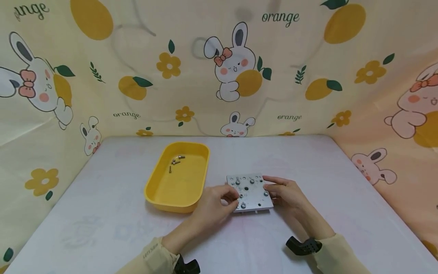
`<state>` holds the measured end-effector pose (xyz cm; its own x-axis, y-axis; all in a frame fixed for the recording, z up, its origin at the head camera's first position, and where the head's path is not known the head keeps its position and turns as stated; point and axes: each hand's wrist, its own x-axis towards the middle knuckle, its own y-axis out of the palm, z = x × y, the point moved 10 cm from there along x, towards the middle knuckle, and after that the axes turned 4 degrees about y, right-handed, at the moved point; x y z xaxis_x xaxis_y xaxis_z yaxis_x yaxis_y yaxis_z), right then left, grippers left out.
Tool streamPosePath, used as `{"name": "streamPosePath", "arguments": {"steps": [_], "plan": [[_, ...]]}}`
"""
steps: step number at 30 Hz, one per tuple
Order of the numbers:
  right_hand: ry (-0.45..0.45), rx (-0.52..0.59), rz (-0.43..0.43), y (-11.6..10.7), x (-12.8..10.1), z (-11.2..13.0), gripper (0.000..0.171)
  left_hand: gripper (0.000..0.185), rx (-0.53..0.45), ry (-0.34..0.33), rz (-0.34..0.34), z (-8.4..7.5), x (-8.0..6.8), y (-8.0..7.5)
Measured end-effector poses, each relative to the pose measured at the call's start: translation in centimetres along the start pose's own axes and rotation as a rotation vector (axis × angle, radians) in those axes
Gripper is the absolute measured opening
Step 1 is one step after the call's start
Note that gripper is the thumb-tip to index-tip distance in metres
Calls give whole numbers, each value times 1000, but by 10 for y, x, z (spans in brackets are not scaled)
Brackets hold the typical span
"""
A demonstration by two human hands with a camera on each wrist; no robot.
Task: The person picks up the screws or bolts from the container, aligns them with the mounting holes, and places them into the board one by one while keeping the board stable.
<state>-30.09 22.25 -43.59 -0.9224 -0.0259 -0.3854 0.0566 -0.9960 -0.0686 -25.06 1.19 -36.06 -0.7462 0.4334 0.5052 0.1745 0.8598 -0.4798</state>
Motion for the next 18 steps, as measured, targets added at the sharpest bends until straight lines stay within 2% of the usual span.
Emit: {"name": "streamPosePath", "arguments": {"steps": [5,8,13,18], "plan": [[-1,-31,-14,-1,0,-1,52,12,55,46,3,-4,-1,-1],[6,-34,-8,-1,1,-3,52,12,63,32,3,-1,-2,0],[13,-24,1,-2,3,-6,51,13,26,-25,-14,6,-4,2],[-2,-27,-3,-1,3,-3,52,14,-68,-114,-40,17,-6,2]]}}
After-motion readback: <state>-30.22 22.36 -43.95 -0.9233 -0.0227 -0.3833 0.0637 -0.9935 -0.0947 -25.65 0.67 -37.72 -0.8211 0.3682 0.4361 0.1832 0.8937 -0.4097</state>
